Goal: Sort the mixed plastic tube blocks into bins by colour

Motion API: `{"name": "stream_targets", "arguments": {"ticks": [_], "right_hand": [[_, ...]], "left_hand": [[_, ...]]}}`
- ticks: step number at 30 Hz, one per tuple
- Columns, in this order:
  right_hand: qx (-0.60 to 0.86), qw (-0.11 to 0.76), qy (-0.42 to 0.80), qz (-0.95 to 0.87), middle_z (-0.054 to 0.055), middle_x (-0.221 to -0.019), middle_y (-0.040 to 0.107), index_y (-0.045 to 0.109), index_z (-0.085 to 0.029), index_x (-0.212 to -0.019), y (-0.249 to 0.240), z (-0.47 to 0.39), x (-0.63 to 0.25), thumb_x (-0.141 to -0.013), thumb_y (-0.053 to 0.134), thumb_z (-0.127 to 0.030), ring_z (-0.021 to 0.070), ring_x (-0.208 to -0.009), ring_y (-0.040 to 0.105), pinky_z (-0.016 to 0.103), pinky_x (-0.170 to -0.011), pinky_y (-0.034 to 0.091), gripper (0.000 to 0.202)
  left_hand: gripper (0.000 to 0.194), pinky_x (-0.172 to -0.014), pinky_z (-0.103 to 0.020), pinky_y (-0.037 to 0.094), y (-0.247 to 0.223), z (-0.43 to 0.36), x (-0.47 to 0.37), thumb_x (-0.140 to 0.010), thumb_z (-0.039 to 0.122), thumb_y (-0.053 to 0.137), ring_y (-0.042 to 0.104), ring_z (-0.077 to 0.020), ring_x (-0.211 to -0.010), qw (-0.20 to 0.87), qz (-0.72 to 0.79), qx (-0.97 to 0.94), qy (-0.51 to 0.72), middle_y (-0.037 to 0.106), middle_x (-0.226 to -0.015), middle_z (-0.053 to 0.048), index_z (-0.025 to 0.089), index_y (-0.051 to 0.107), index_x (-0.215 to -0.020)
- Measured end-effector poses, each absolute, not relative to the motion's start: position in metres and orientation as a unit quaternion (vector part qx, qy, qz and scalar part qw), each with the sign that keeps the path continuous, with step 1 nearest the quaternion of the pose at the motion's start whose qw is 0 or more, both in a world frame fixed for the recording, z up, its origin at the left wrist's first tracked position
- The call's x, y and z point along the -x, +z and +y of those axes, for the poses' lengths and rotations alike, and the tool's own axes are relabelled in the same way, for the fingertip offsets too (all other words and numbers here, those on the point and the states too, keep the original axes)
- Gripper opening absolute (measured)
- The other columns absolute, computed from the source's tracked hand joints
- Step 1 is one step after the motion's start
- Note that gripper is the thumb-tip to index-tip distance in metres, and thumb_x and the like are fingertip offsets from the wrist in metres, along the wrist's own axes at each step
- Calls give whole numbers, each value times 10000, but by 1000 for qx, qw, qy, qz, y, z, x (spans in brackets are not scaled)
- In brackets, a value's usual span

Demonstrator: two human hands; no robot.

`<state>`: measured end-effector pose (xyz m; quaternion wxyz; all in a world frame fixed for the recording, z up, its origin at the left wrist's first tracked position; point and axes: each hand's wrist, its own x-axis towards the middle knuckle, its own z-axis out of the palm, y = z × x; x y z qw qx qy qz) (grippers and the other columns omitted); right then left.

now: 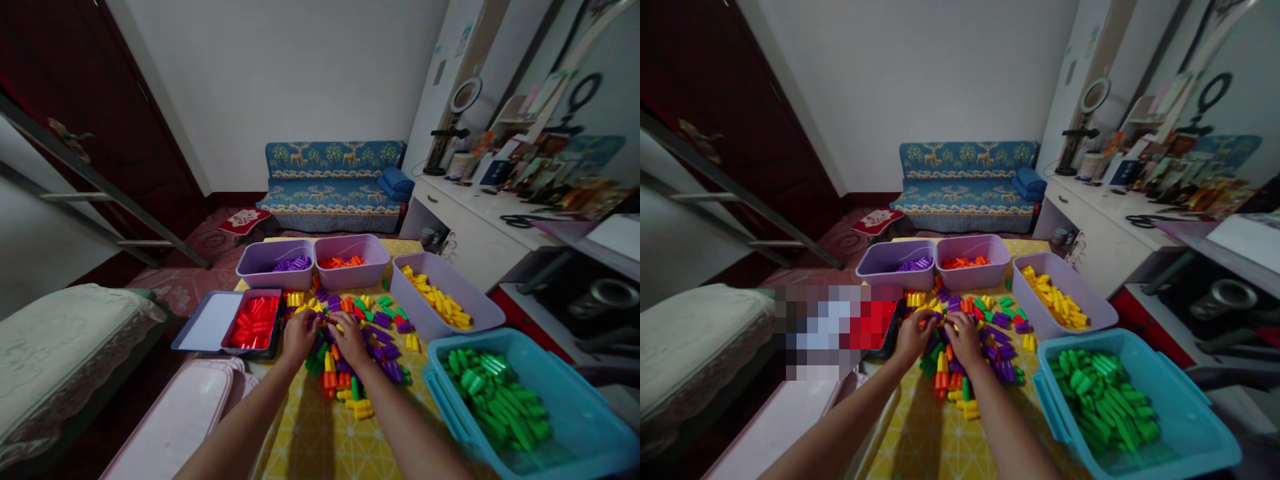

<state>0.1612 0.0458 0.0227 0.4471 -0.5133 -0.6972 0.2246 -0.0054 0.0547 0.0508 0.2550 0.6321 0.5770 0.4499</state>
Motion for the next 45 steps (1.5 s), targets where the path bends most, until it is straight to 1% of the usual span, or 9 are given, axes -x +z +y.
{"name": "stream_targets", "arguments": {"ticks": [3,7,12,16,22,26,34,40,45], "right_hand": [[521,446,221,-694,66,-1064,653,713,-241,-1000,22,43,-161,-888,548,-279,212,-1065,578,389,-977,460,203],[522,436,210,-702,71,-1049,639,717,-229,-983,23,42,-159,-881,549,-262,215,-1053,572,391,-965,465,199],[523,421,184,-718,80,-1058,627,703,-214,-1010,22,43,-158,-889,541,-238,223,-1051,553,401,-966,460,204],[526,413,174,-723,86,-1067,627,704,-217,-1010,22,43,-157,-898,542,-244,233,-1058,545,408,-969,460,199],[525,413,164,-726,82,-1071,628,714,-234,-985,21,43,-156,-887,550,-227,232,-1056,552,401,-958,469,192],[523,417,159,-726,78,-1051,627,716,-234,-974,19,44,-157,-880,553,-219,225,-1047,555,389,-952,470,188],[521,416,156,-729,77,-1038,619,714,-233,-963,21,43,-157,-887,543,-229,221,-1038,560,386,-950,467,187],[521,416,153,-730,81,-1044,622,712,-226,-960,21,43,-156,-880,543,-209,224,-1044,554,392,-951,469,188],[522,414,157,-729,83,-1045,616,710,-227,-957,19,43,-157,-883,540,-212,226,-1039,554,400,-953,469,186]], "left_hand": [[199,-713,-302,499,65,79,13,-678,348,755,632,-169,-687,391,574,-408,592,676,-701,-23,176,678,-743],[282,-664,-270,513,86,118,24,-725,407,720,632,-124,-638,444,552,-292,642,659,-711,-13,157,629,-819],[193,-574,-219,501,108,146,27,-754,264,724,637,-106,-580,495,527,-207,659,646,-678,-11,147,578,-799],[154,-526,-198,491,113,156,20,-773,163,706,628,-101,-529,518,522,-149,661,631,-635,1,146,553,-781],[32,-532,-199,509,112,159,16,-838,91,602,621,-104,-501,541,515,-89,659,624,-586,0,121,602,-846],[67,-541,-187,521,112,153,18,-865,75,564,634,-103,-521,558,502,-66,657,630,-595,-10,117,615,-877],[148,-590,-172,562,112,144,18,-867,29,561,660,-98,-574,581,469,-25,665,648,-647,-10,136,627,-944],[176,-633,-181,580,119,144,16,-863,49,596,700,-114,-655,583,452,-4,675,690,-755,-32,129,619,-1018],[145,-596,-167,572,125,140,16,-891,43,544,704,-114,-664,590,442,3,675,688,-761,-46,143,620,-963]]}}
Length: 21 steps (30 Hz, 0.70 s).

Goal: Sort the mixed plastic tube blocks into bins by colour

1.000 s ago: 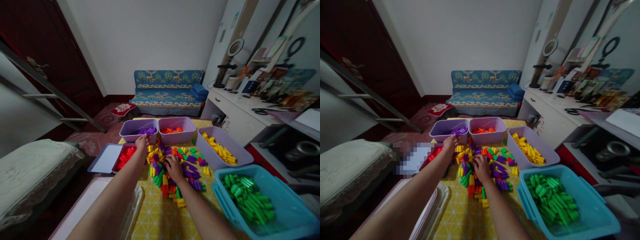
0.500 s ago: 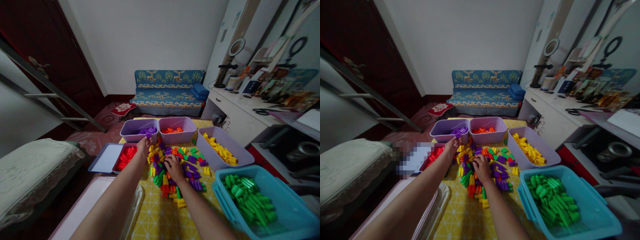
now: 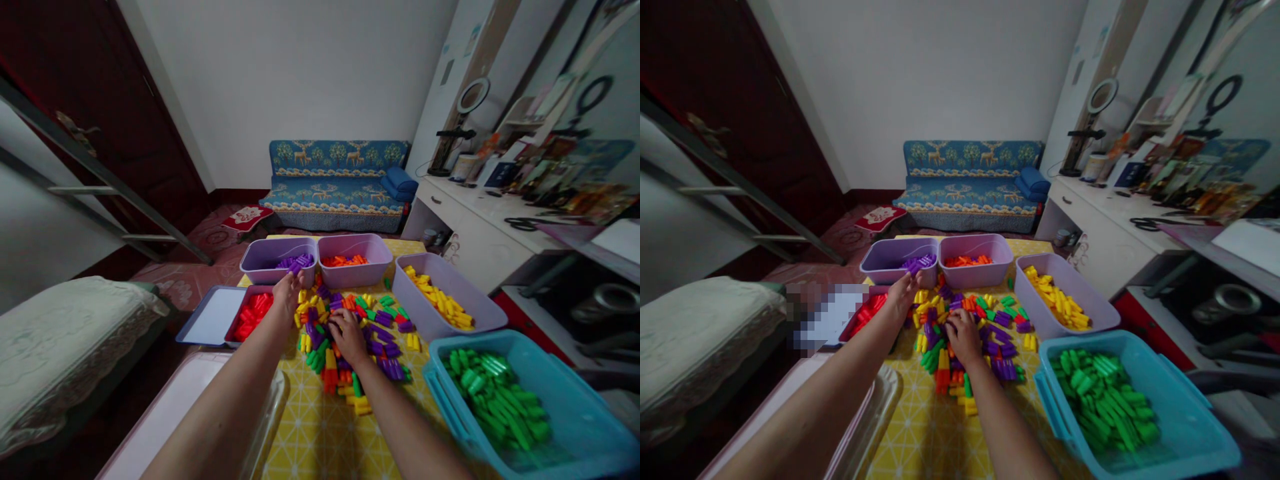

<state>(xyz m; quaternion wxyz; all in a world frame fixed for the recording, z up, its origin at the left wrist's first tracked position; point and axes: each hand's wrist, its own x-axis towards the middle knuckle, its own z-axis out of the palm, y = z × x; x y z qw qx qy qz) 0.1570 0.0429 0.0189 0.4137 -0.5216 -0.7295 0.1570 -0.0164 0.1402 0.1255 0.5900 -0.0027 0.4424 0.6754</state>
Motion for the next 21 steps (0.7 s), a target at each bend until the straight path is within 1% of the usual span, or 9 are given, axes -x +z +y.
{"name": "stream_targets", "arguments": {"ticks": [4,9,16,21], "right_hand": [[521,414,153,-731,81,-1048,617,711,-236,-957,17,43,-157,-883,538,-213,225,-1039,555,403,-955,467,190],[524,410,153,-731,80,-1059,615,712,-231,-965,17,43,-157,-886,538,-220,225,-1054,542,393,-960,461,191],[524,404,155,-733,81,-1071,613,716,-227,-980,19,43,-158,-890,532,-231,223,-1054,528,388,-960,454,205],[523,405,150,-735,81,-1069,611,715,-227,-975,19,43,-158,-895,525,-231,224,-1053,525,392,-961,450,207]], "left_hand": [[135,-575,-159,564,130,137,16,-884,25,540,687,-104,-628,596,438,3,673,677,-739,-49,131,622,-903],[145,-552,-152,555,134,136,14,-886,29,541,684,-107,-636,597,446,7,667,670,-734,-46,133,628,-939],[123,-604,-149,554,132,136,12,-907,60,530,685,-100,-672,587,460,13,666,650,-719,-26,133,628,-926],[174,-665,-201,578,130,140,15,-902,61,521,707,-130,-747,595,462,4,658,678,-769,-39,150,623,-1011]]}}
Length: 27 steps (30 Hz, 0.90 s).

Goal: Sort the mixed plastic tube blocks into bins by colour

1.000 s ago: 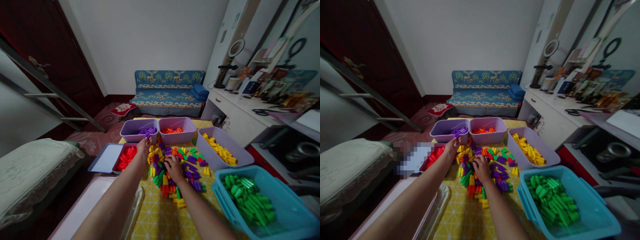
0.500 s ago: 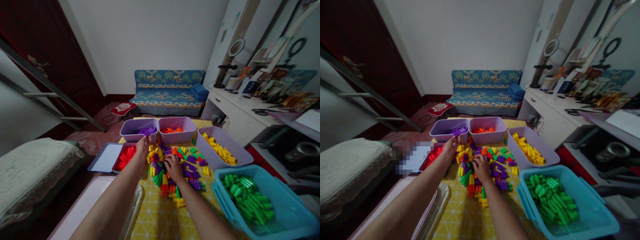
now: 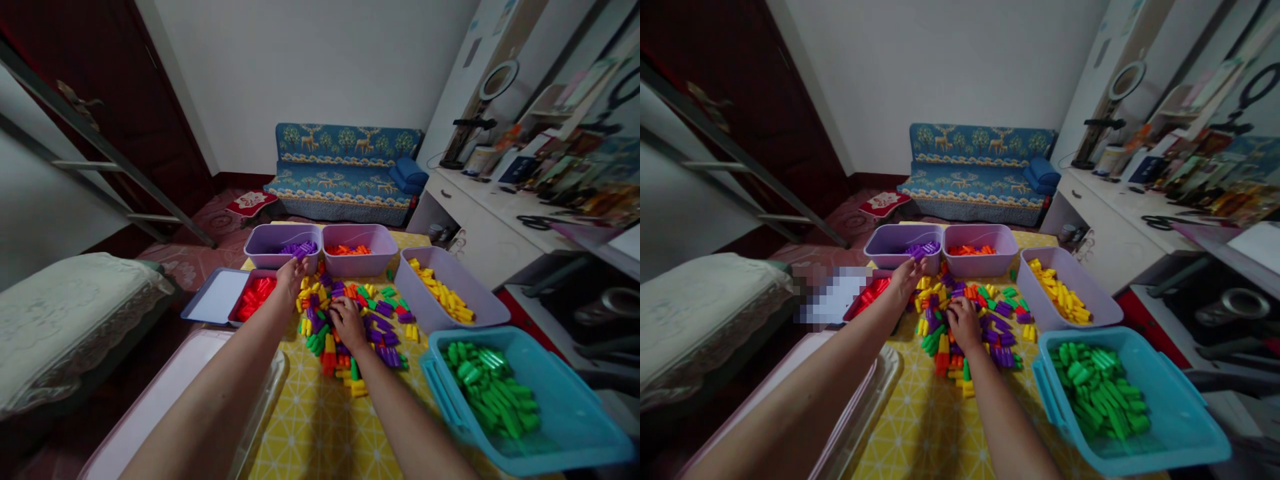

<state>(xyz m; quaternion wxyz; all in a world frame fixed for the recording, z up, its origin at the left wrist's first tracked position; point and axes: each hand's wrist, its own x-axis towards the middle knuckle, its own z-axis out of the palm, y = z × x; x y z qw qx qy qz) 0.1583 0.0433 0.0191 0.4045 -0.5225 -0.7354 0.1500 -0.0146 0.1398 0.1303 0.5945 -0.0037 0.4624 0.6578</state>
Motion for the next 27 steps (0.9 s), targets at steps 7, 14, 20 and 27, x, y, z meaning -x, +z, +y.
{"name": "stream_targets", "arguments": {"ticks": [7,14,20,27], "right_hand": [[525,395,150,-739,86,-1068,610,712,-218,-965,20,43,-158,-904,521,-254,234,-1056,519,406,-960,448,204],[519,396,151,-742,90,-1079,608,710,-220,-970,17,45,-159,-909,520,-274,238,-1067,514,422,-968,445,207],[519,397,151,-741,94,-1076,615,716,-229,-967,16,45,-159,-904,513,-277,241,-1056,527,432,-963,450,217],[513,410,147,-739,93,-1064,615,716,-233,-980,19,43,-158,-908,499,-270,236,-1055,535,430,-962,457,232]], "left_hand": [[136,-633,-199,557,128,146,14,-883,71,560,673,-111,-628,603,457,-13,654,666,-719,-38,131,610,-994],[93,-670,-235,558,126,146,15,-898,102,534,692,-130,-672,614,437,-51,655,709,-855,-88,121,600,-961],[103,-752,-287,561,122,136,13,-864,183,614,717,-166,-778,619,435,-114,644,728,-995,-127,144,620,-959],[237,-987,-273,470,75,65,-3,-680,-4,708,650,-195,-1077,549,482,-217,648,720,-970,-83,169,706,-842]]}}
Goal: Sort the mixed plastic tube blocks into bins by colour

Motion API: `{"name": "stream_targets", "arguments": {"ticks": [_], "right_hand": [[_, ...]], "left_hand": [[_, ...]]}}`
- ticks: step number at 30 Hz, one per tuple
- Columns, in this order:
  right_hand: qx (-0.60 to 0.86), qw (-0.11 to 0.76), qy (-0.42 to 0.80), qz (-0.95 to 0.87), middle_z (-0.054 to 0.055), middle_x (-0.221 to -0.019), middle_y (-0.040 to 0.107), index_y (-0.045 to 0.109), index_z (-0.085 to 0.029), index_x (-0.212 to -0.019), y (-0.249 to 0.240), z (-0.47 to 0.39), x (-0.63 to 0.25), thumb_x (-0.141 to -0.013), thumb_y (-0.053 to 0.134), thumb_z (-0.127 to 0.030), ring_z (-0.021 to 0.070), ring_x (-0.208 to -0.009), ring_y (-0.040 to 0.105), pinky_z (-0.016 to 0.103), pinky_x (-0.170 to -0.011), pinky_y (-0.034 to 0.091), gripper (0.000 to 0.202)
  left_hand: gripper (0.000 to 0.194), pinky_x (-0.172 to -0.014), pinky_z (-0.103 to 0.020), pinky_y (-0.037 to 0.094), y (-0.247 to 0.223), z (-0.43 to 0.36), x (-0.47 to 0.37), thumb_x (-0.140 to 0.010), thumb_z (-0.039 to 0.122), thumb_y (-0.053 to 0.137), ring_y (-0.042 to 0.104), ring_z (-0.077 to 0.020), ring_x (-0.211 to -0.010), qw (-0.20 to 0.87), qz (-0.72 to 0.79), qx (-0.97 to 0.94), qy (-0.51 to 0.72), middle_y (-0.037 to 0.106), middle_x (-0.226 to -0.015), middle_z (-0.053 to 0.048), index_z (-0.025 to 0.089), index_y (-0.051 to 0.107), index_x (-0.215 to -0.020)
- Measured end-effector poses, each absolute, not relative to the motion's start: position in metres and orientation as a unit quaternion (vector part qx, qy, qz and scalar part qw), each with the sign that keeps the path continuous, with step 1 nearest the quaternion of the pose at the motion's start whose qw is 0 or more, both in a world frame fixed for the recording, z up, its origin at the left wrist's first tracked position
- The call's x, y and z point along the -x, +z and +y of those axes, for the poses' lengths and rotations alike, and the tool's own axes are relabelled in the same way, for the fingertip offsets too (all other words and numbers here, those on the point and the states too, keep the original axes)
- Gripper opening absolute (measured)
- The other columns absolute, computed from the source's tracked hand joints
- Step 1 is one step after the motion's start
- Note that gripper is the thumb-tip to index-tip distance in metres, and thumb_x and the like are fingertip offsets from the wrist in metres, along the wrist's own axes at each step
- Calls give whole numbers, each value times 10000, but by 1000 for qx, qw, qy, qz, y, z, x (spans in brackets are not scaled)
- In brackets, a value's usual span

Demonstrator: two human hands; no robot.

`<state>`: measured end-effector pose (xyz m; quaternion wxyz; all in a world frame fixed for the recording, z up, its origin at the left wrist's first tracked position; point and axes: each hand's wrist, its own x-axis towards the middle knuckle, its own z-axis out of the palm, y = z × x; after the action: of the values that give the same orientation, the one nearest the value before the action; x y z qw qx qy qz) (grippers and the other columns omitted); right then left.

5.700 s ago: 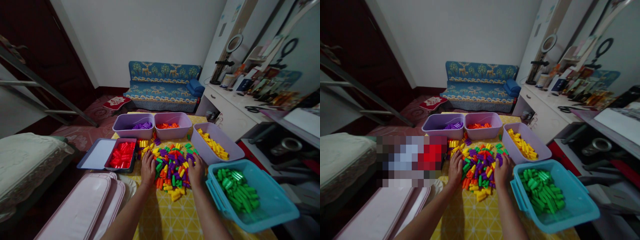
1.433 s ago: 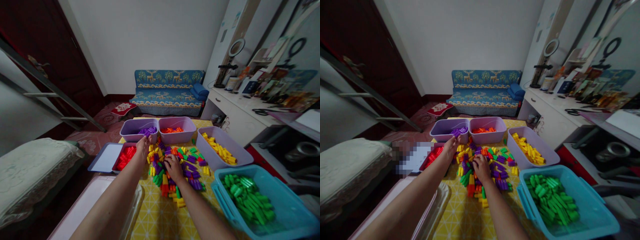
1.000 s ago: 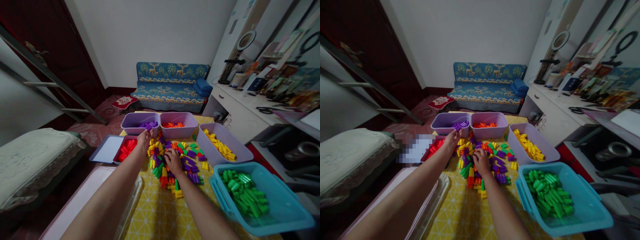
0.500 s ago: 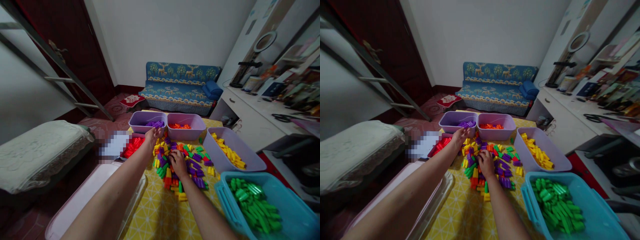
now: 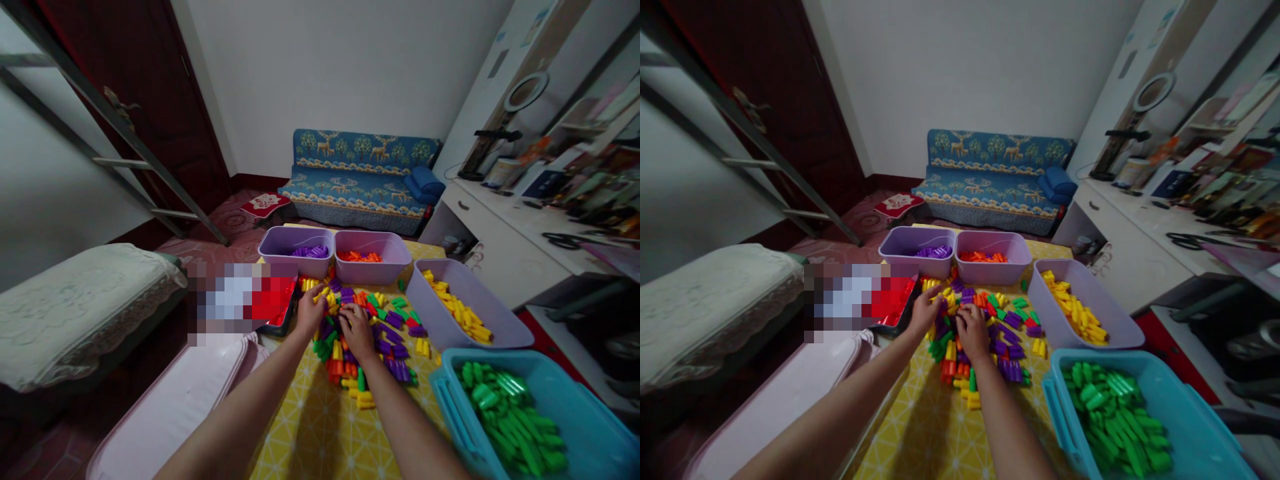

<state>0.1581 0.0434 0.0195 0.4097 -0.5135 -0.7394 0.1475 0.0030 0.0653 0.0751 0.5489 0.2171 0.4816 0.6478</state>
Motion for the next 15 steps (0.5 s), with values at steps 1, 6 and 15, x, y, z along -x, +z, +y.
{"name": "stream_targets", "arguments": {"ticks": [1,6,15], "right_hand": [[514,410,146,-739,89,-1060,615,716,-236,-978,20,43,-158,-910,499,-276,234,-1050,537,427,-962,457,231],[518,405,142,-740,82,-1054,615,712,-227,-960,22,42,-158,-914,509,-285,225,-1040,542,405,-956,454,216],[547,381,120,-736,60,-880,670,711,-216,-853,23,50,-157,-923,461,-257,194,-898,590,341,-872,449,263]], "left_hand": [[261,-1038,-292,440,64,53,-5,-675,23,729,620,-207,-1141,500,499,-289,646,710,-1032,-83,187,716,-877],[374,-1175,-454,288,20,11,-8,-750,197,712,483,-272,-1318,357,555,-493,568,598,-1322,-112,240,689,-1122],[323,-1188,-440,274,8,2,-2,-806,298,665,502,-263,-1305,366,543,-462,599,626,-1316,-87,266,700,-1125]]}}
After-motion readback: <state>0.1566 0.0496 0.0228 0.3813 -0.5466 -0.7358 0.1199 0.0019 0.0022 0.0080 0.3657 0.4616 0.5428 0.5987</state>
